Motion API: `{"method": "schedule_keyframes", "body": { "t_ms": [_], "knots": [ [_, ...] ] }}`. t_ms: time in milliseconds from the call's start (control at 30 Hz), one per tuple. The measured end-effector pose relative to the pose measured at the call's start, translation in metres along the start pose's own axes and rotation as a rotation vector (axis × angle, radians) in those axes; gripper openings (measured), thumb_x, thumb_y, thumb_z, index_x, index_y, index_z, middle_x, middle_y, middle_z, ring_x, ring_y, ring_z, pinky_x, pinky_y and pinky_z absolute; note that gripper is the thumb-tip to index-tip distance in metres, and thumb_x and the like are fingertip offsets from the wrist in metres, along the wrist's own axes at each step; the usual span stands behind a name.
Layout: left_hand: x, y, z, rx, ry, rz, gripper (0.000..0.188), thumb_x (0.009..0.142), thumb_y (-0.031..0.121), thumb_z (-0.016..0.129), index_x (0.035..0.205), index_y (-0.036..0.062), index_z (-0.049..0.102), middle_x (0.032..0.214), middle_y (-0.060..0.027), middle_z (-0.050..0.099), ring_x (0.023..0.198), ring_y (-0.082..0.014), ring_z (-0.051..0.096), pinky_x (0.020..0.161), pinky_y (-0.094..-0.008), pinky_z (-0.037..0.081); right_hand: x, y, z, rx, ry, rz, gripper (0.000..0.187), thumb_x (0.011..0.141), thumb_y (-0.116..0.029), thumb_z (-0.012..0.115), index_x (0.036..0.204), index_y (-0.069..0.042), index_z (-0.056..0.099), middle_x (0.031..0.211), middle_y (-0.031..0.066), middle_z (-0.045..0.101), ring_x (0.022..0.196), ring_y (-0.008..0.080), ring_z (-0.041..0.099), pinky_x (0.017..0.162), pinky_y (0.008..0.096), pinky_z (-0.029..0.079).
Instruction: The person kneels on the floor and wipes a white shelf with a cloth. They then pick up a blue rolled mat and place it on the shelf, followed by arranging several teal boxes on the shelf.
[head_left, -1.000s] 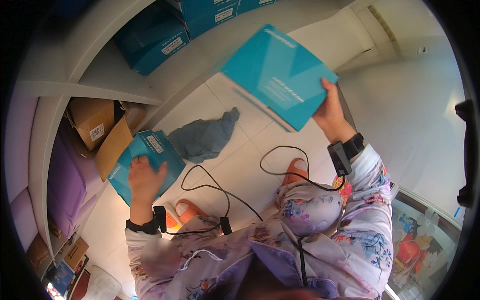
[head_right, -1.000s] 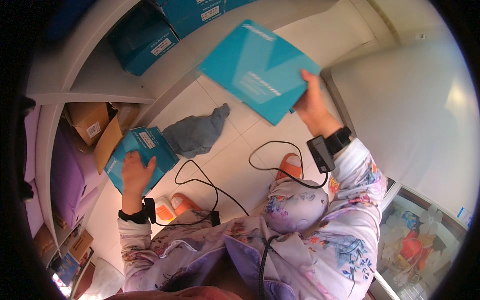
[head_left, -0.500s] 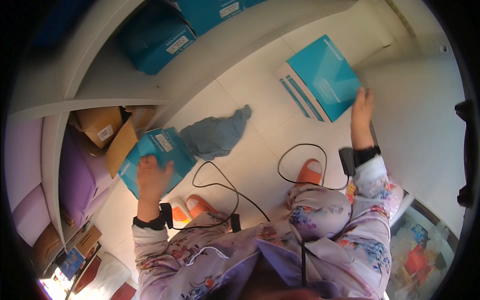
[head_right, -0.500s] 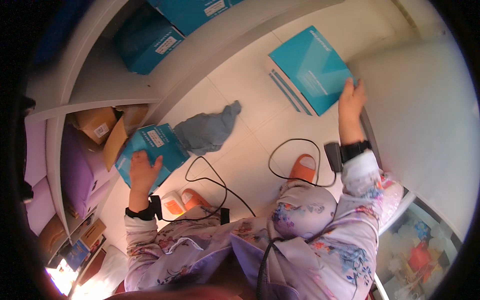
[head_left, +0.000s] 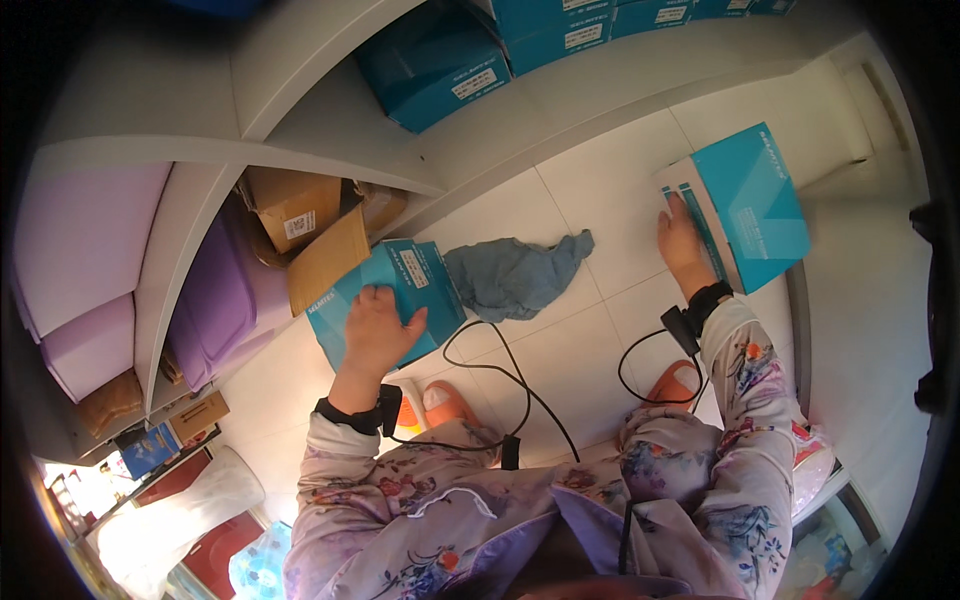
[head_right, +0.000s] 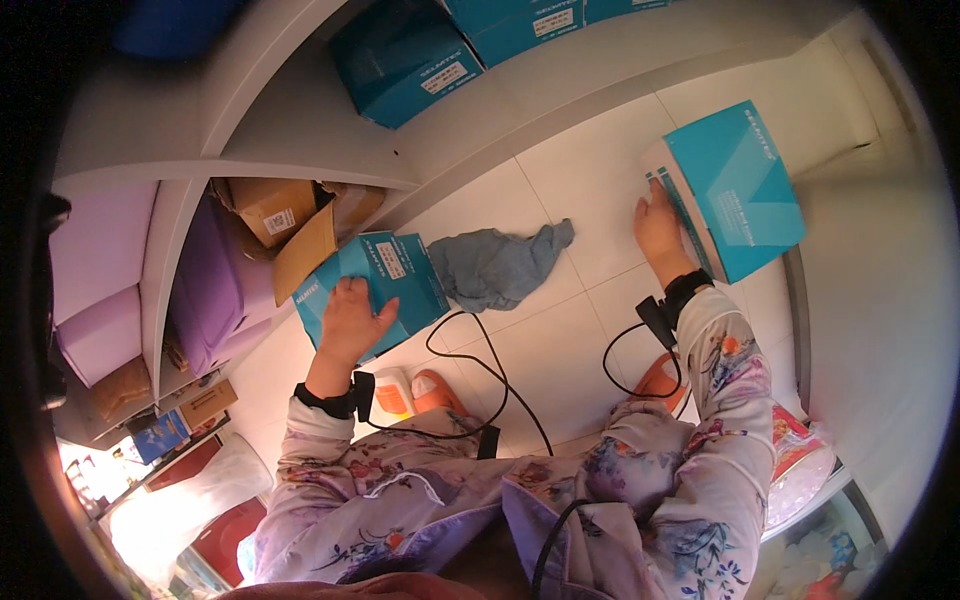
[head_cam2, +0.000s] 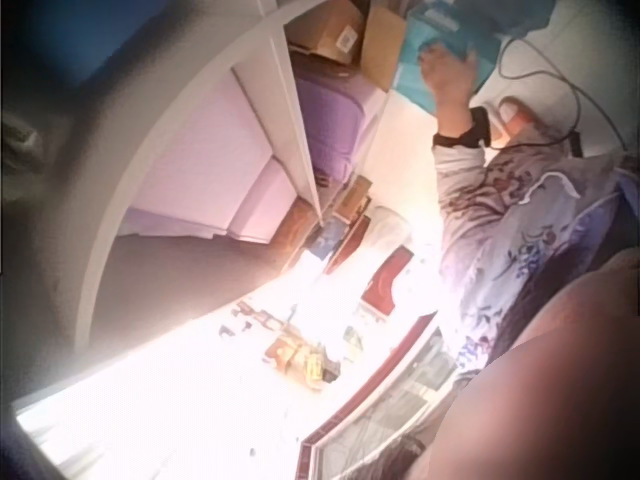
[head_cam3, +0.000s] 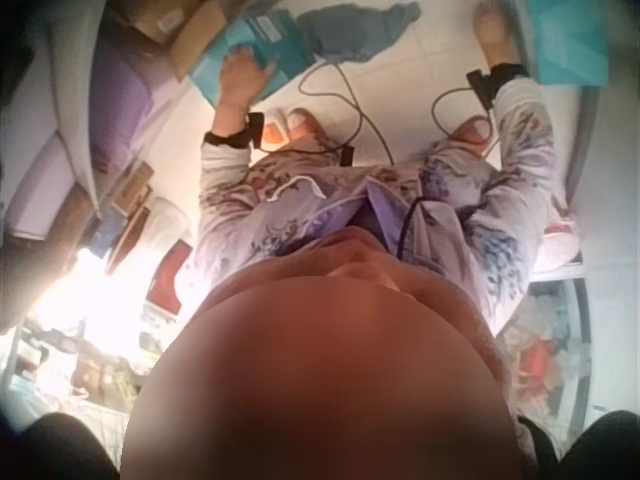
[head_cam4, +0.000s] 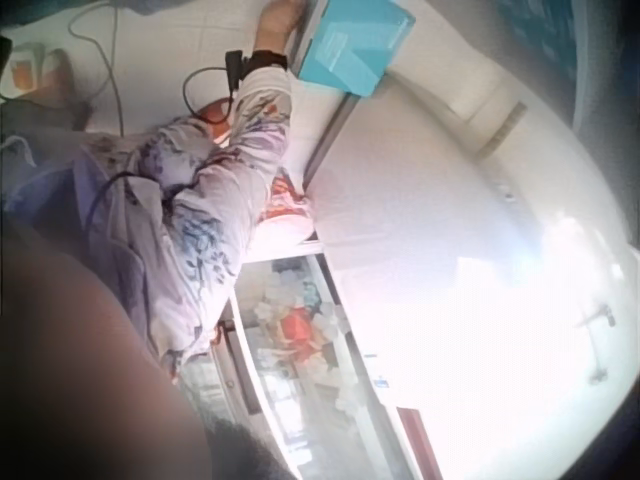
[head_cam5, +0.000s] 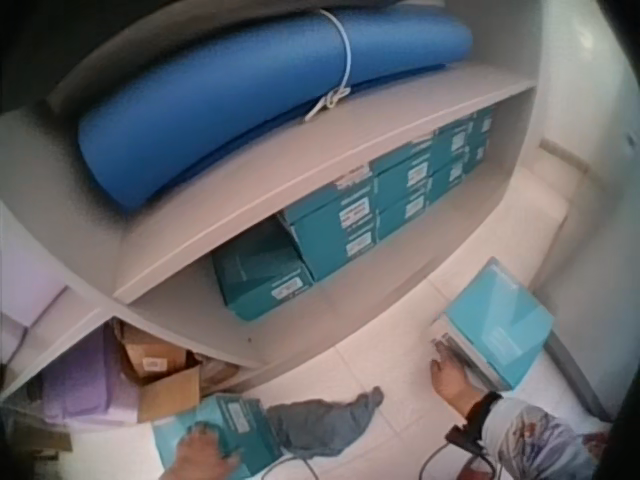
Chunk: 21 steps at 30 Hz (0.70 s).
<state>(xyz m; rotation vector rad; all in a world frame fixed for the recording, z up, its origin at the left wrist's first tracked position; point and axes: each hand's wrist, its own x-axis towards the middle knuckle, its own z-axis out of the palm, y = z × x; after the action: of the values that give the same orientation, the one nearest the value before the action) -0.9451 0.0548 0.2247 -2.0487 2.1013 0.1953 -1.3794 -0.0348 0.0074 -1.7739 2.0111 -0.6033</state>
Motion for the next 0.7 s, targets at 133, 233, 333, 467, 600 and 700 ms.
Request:
{"method": "schedule_keyframes", "body": {
  "t_ms": [133,233,333,467,600,700],
  "knots": [
    [-0.001,-0.001,-0.001,0.011,-0.02,-0.001,0.049,0.071,0.04,0.069,0.091,-0.0031,0.055,0.096,-0.0202,0.054,0.09,-0.0355,0.054,0.075,-0.0401,0.049,0.031,0.022,-0.026,0.011,-0.019,0.074,0.04,0.089,-0.016,0.05,0.124,0.003,0.044,0.12,0.0254,0.052,0.11,0.0403,0.051,0.094,0.0441,0.041],
    [0.0,0.0,-0.001,0.005,-0.019,-0.008,0.05,0.071,0.04,0.069,0.091,-0.0029,0.055,0.096,-0.0195,0.054,0.09,-0.0347,0.054,0.075,-0.0394,0.049,0.047,0.014,-0.051,0.044,-0.129,0.123,0.035,0.087,-0.014,0.053,0.119,0.001,0.05,0.116,0.0241,0.053,0.106,0.0402,0.052,0.093,0.0441,0.042],
    [0.002,0.001,-0.001,-0.001,-0.014,-0.012,0.05,0.07,0.041,0.07,0.09,-0.0025,0.056,0.096,-0.0189,0.055,0.09,-0.0339,0.055,0.075,-0.0389,0.049,0.054,-0.045,-0.05,-0.034,-0.062,-0.11,0.031,0.083,-0.009,0.056,0.113,-0.001,0.054,0.114,0.0223,0.054,0.104,0.0392,0.052,0.092,0.0435,0.042],
    [0.002,0.0,-0.003,-0.008,-0.019,-0.008,0.05,0.069,0.041,0.071,0.09,-0.0021,0.057,0.095,-0.0182,0.055,0.089,-0.0335,0.055,0.074,-0.0388,0.049,0.078,-0.188,-0.025,0.191,0.069,-0.73,0.037,0.077,-0.01,0.059,0.113,-0.003,0.055,0.12,0.0168,0.053,0.111,0.0335,0.05,0.096,0.0411,0.04],
    [0.002,-0.001,-0.004,-0.027,-0.029,-0.022,0.05,0.068,0.041,0.071,0.09,-0.0017,0.057,0.094,-0.0177,0.054,0.089,-0.0334,0.055,0.074,-0.039,0.049,0.115,-0.311,0.004,0.046,0.249,-0.887,0.044,0.08,-0.021,0.061,0.121,-0.006,0.052,0.131,0.012,0.047,0.121,0.0281,0.044,0.106,0.0435,0.03],
    [0.002,0.0,-0.004,-0.042,-0.019,-0.033,0.05,0.067,0.041,0.071,0.09,-0.0012,0.057,0.094,-0.0176,0.054,0.088,-0.0333,0.055,0.073,-0.0392,0.049,0.136,-0.35,0.023,-0.065,0.265,-0.79,0.046,0.082,-0.027,0.059,0.124,-0.007,0.051,0.135,0.0096,0.044,0.126,0.0252,0.039,0.108,0.043,0.025]
  ]
}}
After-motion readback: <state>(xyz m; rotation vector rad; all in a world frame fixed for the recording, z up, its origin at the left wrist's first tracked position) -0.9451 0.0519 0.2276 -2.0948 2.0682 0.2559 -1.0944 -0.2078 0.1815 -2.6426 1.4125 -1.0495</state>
